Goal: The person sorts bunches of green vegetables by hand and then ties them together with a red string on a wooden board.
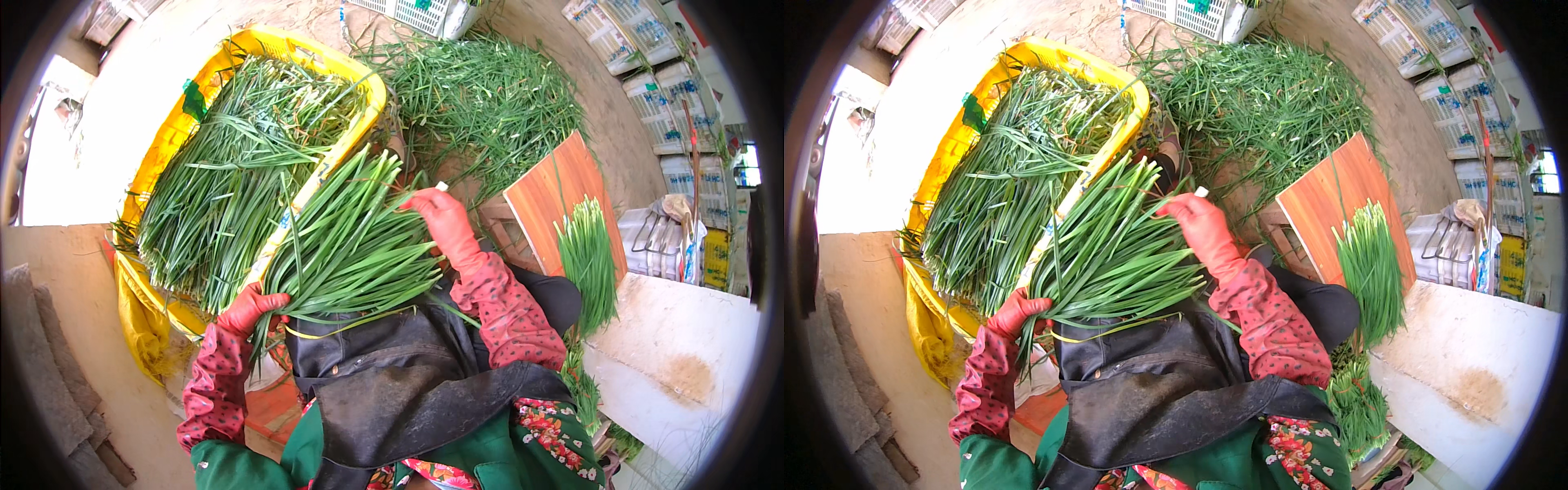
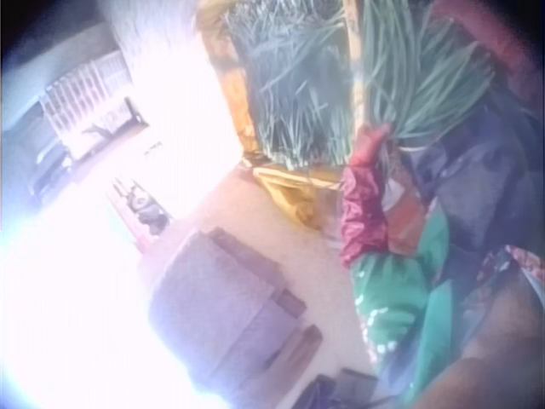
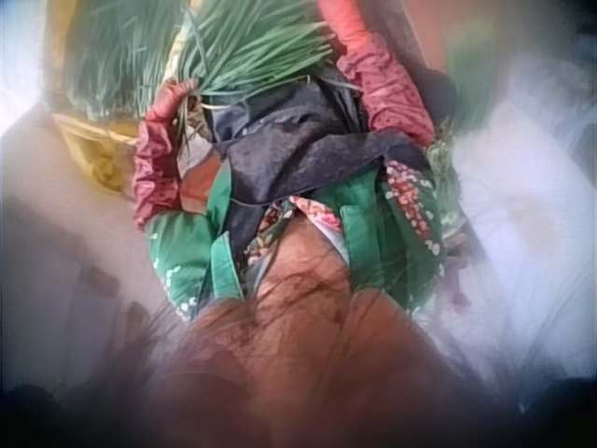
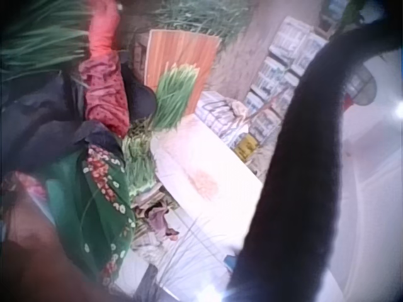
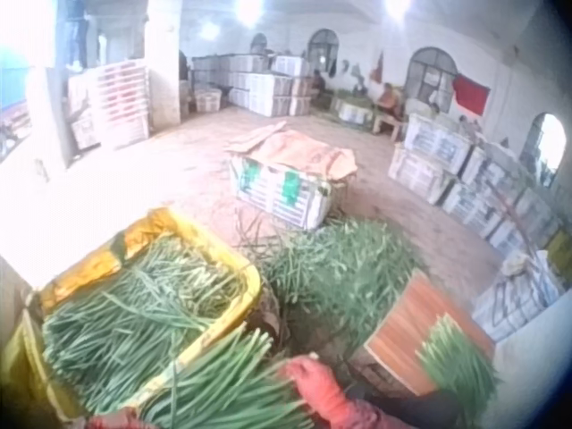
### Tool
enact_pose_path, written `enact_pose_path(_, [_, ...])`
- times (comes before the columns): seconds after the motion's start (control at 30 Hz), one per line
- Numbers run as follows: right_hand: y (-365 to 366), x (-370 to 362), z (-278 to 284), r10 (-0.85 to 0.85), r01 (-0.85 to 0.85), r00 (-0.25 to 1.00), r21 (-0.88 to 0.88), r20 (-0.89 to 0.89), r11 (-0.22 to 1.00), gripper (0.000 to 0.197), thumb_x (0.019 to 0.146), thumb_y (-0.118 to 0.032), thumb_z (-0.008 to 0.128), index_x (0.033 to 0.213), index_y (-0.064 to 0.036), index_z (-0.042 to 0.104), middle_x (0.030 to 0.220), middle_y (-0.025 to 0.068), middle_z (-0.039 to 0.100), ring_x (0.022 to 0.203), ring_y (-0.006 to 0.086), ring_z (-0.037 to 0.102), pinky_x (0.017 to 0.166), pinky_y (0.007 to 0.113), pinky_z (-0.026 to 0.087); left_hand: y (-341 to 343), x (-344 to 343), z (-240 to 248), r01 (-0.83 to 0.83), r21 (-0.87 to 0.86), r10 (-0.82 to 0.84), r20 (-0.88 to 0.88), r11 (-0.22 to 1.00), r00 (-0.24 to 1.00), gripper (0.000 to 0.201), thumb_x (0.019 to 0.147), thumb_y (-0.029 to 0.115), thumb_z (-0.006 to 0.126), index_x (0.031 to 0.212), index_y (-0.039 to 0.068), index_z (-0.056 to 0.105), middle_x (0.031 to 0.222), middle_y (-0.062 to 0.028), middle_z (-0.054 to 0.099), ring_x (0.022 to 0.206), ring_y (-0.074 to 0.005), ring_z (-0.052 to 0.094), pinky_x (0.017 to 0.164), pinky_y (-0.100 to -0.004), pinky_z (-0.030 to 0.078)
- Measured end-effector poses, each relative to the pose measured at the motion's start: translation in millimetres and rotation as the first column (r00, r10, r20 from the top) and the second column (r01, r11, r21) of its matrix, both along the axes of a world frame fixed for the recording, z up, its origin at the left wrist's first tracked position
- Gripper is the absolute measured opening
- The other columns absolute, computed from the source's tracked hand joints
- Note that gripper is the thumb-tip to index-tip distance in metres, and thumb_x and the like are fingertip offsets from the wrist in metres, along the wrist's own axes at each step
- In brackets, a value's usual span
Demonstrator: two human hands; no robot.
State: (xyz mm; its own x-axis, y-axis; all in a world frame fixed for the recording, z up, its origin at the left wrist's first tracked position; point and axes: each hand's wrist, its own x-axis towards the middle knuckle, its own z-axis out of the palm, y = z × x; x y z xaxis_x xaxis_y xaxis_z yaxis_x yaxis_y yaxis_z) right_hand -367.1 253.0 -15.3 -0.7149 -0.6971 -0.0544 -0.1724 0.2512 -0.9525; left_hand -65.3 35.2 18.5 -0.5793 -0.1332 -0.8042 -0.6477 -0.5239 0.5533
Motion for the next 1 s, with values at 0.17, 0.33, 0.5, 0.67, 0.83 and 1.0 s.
enact_pose_path(0.17, [51, -73, -50, 0.189, 0.151, 0.737, 0.43, -0.65, 0.89, 0.023, 0.091, -0.027, 0.056, 0.095, -0.0052, 0.062, 0.086, 0.0152, 0.067, 0.071, 0.0288, 0.065, 0.063, 0.036, 0.05, 3, -7, -3, 0.006, -0.006, -0.006, 0.004, 1.0, 1.0, 0.042, 0.075, 0.017, 0.077, 0.11, 0.003, 0.057, 0.074, -0.0064, 0.066, 0.052, -0.0154, 0.06, 0.043, -0.0246, 0.044])
enact_pose_path(0.33, [22, -80, 27, -0.08, 0.142, 0.989, 0.62, -0.127, 0.771, 0.051, 0.081, -0.047, 0.065, 0.114, -0.0084, 0.062, 0.099, 0.0141, 0.068, 0.09, 0.0249, 0.065, 0.081, 0.032, 0.049, 8, -10, 5, -0.032, -0.071, 0.036, 0.065, 0.997, 0.997, 0.032, 0.076, 0.009, 0.076, 0.105, 0.003, 0.062, 0.078, -0.0045, 0.067, 0.058, -0.0135, 0.061, 0.051, -0.0259, 0.049])
enact_pose_path(0.5, [-36, -21, 19, 0.137, -0.173, 0.984, 0.459, 0.112, 0.871, 0.044, 0.085, -0.042, 0.062, 0.08, 0.002, 0.064, 0.074, 0.0134, 0.061, 0.07, 0.0233, 0.057, 0.067, 0.037, 0.043, 7, -11, 7, 0.003, -0.091, -0.002, 0.011, 0.996, 1.0, 0.028, 0.076, 0.009, 0.076, 0.101, 0.003, 0.065, 0.084, -0.0046, 0.067, 0.063, -0.0132, 0.061, 0.057, -0.0267, 0.052])
enact_pose_path(0.67, [-19, -17, 4, 0.117, -0.117, 0.993, 0.433, 0.028, 0.894, 0.035, 0.082, -0.033, 0.062, 0.075, 0.0011, 0.059, 0.073, 0.0177, 0.058, 0.069, 0.0294, 0.056, 0.065, 0.039, 0.043, 8, -11, 9, -0.016, -0.087, 0.019, 0.032, 0.996, 0.999, 0.028, 0.077, 0.008, 0.075, 0.102, 0.002, 0.064, 0.078, -0.0039, 0.067, 0.056, -0.012, 0.059, 0.051, -0.0253, 0.049])
enact_pose_path(0.83, [14, -56, -22, -0.202, 0.267, 0.948, 0.268, -0.248, 0.926, 0.019, 0.083, -0.021, 0.06, 0.081, -0.0013, 0.061, 0.076, 0.0173, 0.061, 0.068, 0.0314, 0.059, 0.064, 0.038, 0.047, 6, -8, 2, -0.006, -0.026, 0.006, -0.03, 1.0, 1.0, 0.026, 0.077, 0.008, 0.075, 0.101, 0.003, 0.066, 0.084, -0.0042, 0.068, 0.064, -0.0126, 0.062, 0.055, -0.0258, 0.052])
enact_pose_path(1.0, [52, -117, 16, 0.026, 0.177, 0.957, 0.657, -0.288, 0.733, 0.043, 0.084, -0.025, 0.064, 0.123, -0.0101, 0.055, 0.099, 0.0129, 0.067, 0.086, 0.0271, 0.064, 0.078, 0.034, 0.05, 3, 0, -7, 0.022, -0.002, -0.022, 0.012, 1.0, 1.0, 0.023, 0.078, 0.008, 0.075, 0.099, 0.003, 0.066, 0.083, -0.004, 0.068, 0.062, -0.0123, 0.061, 0.053, -0.0253, 0.051])
